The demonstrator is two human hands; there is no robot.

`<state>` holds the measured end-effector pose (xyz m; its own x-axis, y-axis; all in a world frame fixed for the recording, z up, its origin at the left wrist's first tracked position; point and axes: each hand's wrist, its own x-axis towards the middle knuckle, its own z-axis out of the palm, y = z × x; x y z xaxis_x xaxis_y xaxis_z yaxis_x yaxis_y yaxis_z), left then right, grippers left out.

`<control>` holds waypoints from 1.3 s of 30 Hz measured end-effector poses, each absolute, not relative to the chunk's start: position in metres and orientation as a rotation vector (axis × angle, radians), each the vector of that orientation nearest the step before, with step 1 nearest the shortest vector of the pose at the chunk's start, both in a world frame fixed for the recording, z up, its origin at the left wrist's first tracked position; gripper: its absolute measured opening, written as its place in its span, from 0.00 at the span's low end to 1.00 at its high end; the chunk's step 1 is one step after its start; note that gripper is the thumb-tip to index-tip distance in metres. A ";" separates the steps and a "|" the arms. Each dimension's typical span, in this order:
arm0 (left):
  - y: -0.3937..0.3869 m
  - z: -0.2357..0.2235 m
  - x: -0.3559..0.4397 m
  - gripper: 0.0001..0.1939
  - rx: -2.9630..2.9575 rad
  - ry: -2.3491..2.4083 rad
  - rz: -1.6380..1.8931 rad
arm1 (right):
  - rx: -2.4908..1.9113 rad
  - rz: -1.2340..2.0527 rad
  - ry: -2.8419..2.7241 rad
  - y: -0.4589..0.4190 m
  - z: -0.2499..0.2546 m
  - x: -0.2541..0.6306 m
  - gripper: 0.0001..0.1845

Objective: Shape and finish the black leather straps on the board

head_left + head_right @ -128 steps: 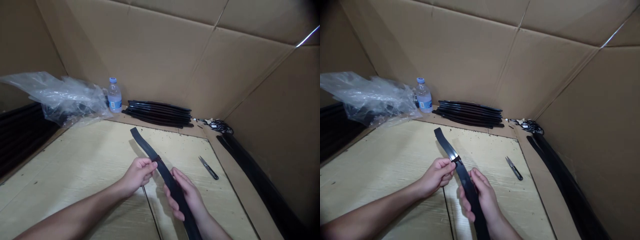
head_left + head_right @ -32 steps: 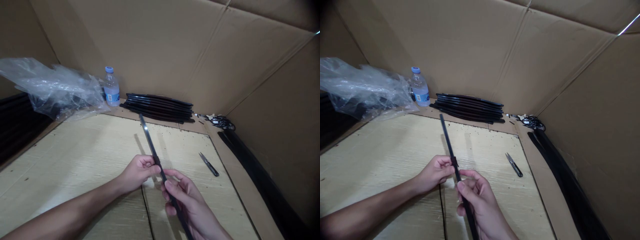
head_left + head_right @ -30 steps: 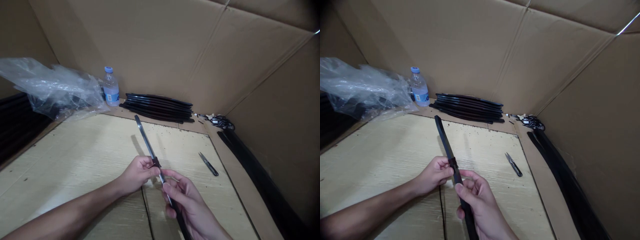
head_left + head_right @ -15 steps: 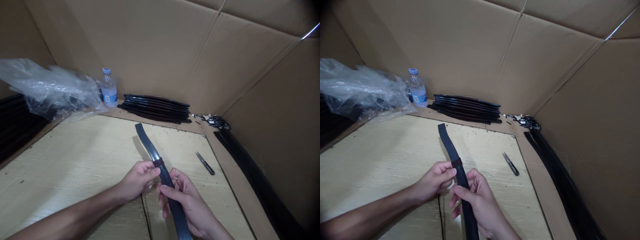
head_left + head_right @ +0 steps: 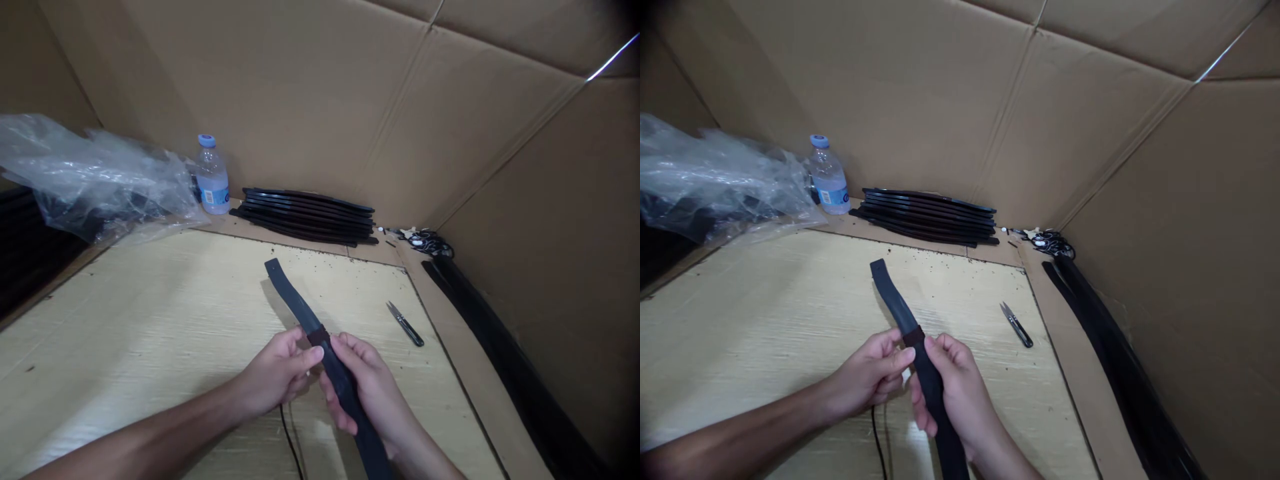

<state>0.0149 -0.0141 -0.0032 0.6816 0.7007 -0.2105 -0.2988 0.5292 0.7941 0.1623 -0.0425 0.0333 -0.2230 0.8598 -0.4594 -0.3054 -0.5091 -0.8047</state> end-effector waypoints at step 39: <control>-0.015 -0.004 0.013 0.15 0.774 0.693 0.826 | -1.012 1.871 -0.749 -0.041 0.036 0.167 0.13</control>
